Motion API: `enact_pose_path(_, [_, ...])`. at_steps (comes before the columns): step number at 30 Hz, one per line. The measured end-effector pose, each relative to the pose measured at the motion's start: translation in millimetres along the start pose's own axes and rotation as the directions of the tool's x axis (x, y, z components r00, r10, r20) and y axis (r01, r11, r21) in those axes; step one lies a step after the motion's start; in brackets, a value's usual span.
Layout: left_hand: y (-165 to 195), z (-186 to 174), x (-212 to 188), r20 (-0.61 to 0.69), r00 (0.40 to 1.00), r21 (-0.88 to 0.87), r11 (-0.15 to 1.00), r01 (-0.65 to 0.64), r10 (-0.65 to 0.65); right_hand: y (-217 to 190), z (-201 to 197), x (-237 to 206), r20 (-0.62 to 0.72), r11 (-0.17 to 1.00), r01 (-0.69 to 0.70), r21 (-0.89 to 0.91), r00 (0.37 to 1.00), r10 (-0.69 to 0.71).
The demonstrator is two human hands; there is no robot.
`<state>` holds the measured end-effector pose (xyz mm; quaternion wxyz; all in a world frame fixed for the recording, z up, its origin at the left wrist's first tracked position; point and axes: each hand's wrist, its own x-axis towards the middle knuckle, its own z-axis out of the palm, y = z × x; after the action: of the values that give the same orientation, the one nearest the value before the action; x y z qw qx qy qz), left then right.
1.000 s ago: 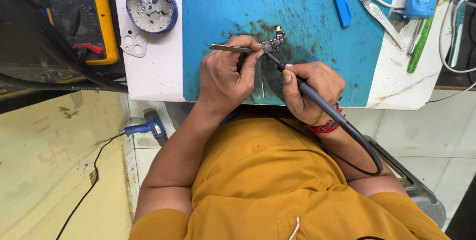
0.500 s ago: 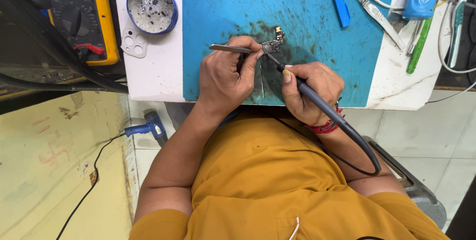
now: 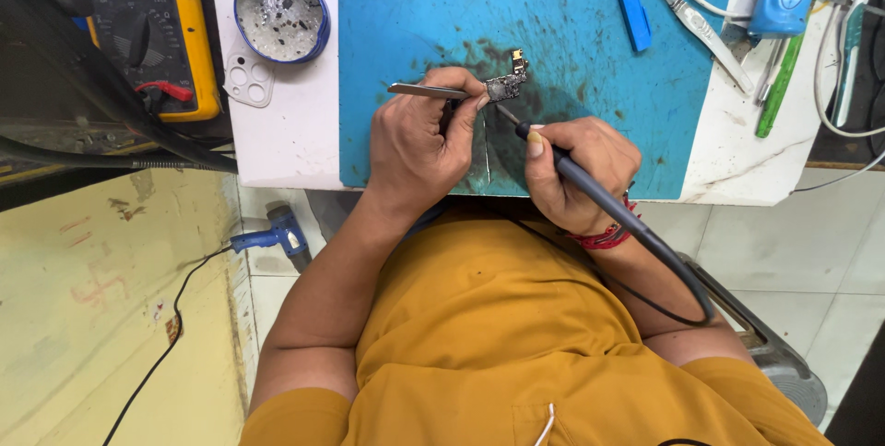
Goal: The person holds a phone motherboard with tweezers on a repair mat and solders components onto it using a soldering iron, repositioning the board and working on different sections throughout the episode.
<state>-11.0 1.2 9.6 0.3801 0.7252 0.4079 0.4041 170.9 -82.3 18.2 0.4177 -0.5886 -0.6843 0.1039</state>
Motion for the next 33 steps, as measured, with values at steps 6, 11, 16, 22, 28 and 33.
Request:
enact_pose_path(6, [-0.1, 0.5, 0.3, -0.001, 1.000, -0.011, 1.000, 0.007, -0.007, 0.4, 0.4, -0.3, 0.003, 1.000, -0.010, -0.015, 1.000, 0.011])
enact_pose_path(11, [0.2, -0.1, 0.2, 0.010, 1.000, -0.025, 0.999, 0.028, -0.028, -1.1, 0.6, 0.2, 0.007, 1.000, -0.026, -0.017, 1.000, 0.026])
enact_pose_path(16, [0.5, 0.7, 0.4, 0.000, 1.000, -0.004, 1.000, 0.007, -0.007, -0.2, 0.5, 0.4, 0.005, 1.000, -0.013, -0.015, 1.000, 0.013])
enact_pose_path(22, [0.2, 0.4, 0.9, 0.007, 1.000, -0.004, 1.000, 0.007, -0.007, -0.5, 0.3, 0.4, 0.009, 1.000, -0.014, -0.017, 1.000, 0.014])
enact_pose_path(28, [0.7, 0.1, 0.4, 0.012, 1.000, -0.014, 1.000, 0.017, -0.017, -1.3, -0.1, 0.8, 0.012, 1.000, -0.024, -0.017, 1.000, 0.024])
enact_pose_path(33, [0.8, 0.3, 0.0, 0.002, 1.000, -0.005, 1.000, 0.009, -0.009, 0.2, -1.0, 0.9, 0.000, 1.000, -0.026, 0.012, 1.000, 0.026])
